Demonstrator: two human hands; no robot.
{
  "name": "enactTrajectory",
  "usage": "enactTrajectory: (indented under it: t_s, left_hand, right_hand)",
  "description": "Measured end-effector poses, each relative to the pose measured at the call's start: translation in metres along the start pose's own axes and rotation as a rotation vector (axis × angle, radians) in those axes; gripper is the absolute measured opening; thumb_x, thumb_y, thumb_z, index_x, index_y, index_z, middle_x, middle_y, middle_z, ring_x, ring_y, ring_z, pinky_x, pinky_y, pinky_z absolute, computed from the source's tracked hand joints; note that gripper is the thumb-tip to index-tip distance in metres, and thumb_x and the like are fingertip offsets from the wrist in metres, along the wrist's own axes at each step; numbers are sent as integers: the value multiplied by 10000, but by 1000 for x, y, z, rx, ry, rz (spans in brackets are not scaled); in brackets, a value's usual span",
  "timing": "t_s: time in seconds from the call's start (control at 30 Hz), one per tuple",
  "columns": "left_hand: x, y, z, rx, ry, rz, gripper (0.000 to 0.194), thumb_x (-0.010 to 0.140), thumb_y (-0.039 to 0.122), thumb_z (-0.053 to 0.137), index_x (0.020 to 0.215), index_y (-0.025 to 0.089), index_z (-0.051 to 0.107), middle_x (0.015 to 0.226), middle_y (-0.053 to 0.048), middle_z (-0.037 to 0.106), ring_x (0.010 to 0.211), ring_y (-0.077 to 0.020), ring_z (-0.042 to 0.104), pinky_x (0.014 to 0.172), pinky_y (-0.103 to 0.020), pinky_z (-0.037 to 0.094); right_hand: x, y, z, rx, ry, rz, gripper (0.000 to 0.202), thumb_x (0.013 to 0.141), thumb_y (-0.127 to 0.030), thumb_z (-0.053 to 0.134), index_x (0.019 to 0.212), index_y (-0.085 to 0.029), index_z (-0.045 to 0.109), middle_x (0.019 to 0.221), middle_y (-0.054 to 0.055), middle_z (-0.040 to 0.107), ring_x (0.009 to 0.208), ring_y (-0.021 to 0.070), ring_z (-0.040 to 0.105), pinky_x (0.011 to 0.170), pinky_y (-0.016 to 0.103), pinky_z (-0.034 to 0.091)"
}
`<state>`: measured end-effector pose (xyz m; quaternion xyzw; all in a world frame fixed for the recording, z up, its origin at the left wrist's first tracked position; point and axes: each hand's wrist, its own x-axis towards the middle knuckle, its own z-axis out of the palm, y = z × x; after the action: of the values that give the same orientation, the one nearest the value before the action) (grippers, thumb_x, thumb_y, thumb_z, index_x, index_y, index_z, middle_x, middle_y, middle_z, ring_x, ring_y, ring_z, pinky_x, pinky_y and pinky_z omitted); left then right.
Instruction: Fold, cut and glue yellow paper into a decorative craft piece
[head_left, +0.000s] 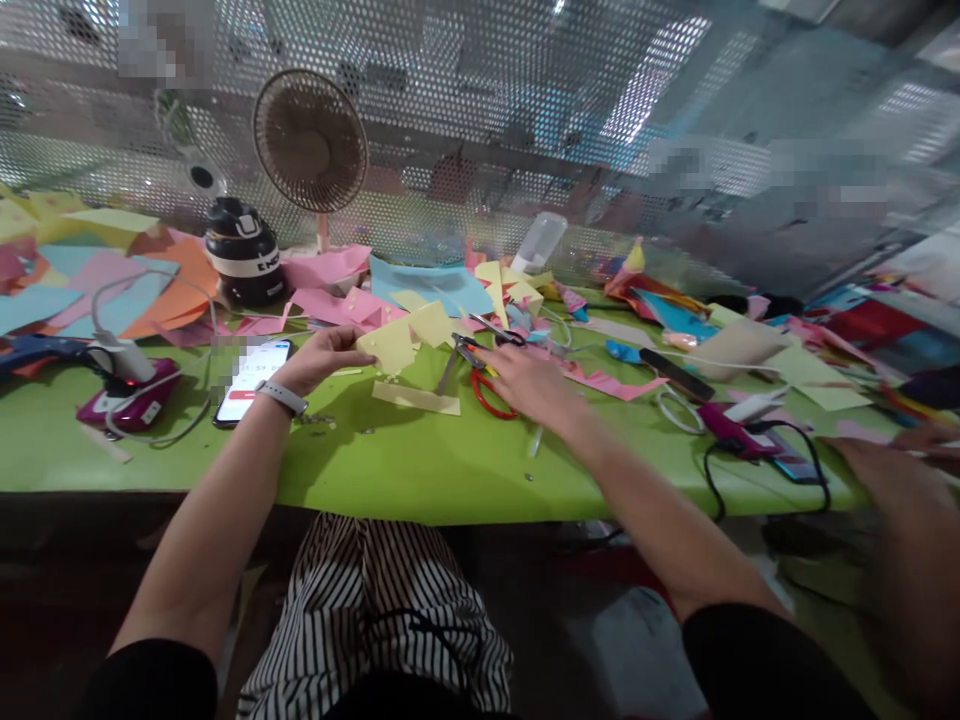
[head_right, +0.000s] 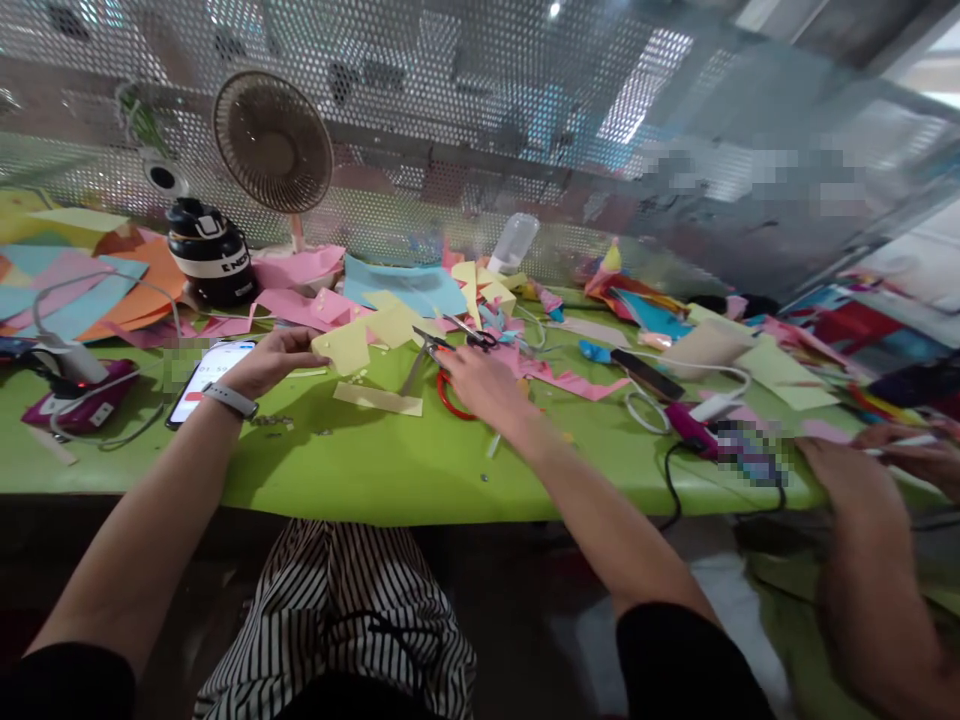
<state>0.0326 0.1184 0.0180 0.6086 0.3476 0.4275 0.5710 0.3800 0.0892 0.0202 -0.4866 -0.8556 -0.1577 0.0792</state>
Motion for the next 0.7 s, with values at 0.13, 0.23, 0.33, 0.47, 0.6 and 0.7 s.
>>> enactTrajectory:
  t_s: [0.13, 0.23, 0.33, 0.47, 0.6, 0.7]
  left_hand:
    - [0, 0, -3, -13, 7, -10, 236, 664, 228, 869, 818, 129, 721, 834, -46, 744, 770, -127, 680, 775, -255, 533]
    - [-1, 1, -4, -39, 23, 7, 244, 653, 237, 875, 812, 131, 724, 839, -51, 747, 775, -133, 683, 782, -261, 533]
    - [-1, 2, -4, -45, 37, 38, 227, 651, 242, 871, 787, 135, 723, 807, -34, 736, 749, -121, 667, 782, -254, 522]
    - [-1, 3, -4, -35, 48, 57, 220, 645, 244, 861, 773, 141, 714, 809, -30, 734, 762, -129, 662, 794, -263, 513]
    - [0, 1, -4, -36, 53, 63, 224, 641, 237, 857, 779, 144, 707, 826, -33, 737, 792, -137, 669, 802, -264, 510]
    - [0, 0, -4, -29, 58, 65, 223, 640, 231, 853, 780, 143, 704, 816, -30, 732, 770, -128, 664, 788, -263, 509]
  right_hand:
    - [50, -42, 11, -175, -158, -183, 397, 896, 13, 489, 1179, -159, 709, 1132, 165, 694, 1007, 261, 653, 778, 355, 522]
    - [61, -42, 16, -210, -200, -292, 285, 904, -3, 499, 1003, -113, 743, 1132, 193, 703, 1038, 290, 647, 769, 373, 507]
    - [57, -28, 15, -164, -160, -327, 289, 903, 4, 474, 966, -107, 733, 1135, 180, 718, 1000, 268, 664, 736, 349, 495]
    - [46, -7, 9, -8, -46, -182, 164, 902, -111, 552, 963, -117, 704, 1012, 145, 751, 865, 236, 688, 701, 325, 498]
    - [36, -7, 13, 625, 244, 169, 136, 825, -317, 673, 854, -197, 617, 796, 47, 720, 700, 188, 667, 684, 316, 525]
    - [35, -28, 22, 1123, 297, 323, 332, 720, -426, 753, 867, -222, 536, 768, 9, 685, 663, 167, 652, 659, 311, 545]
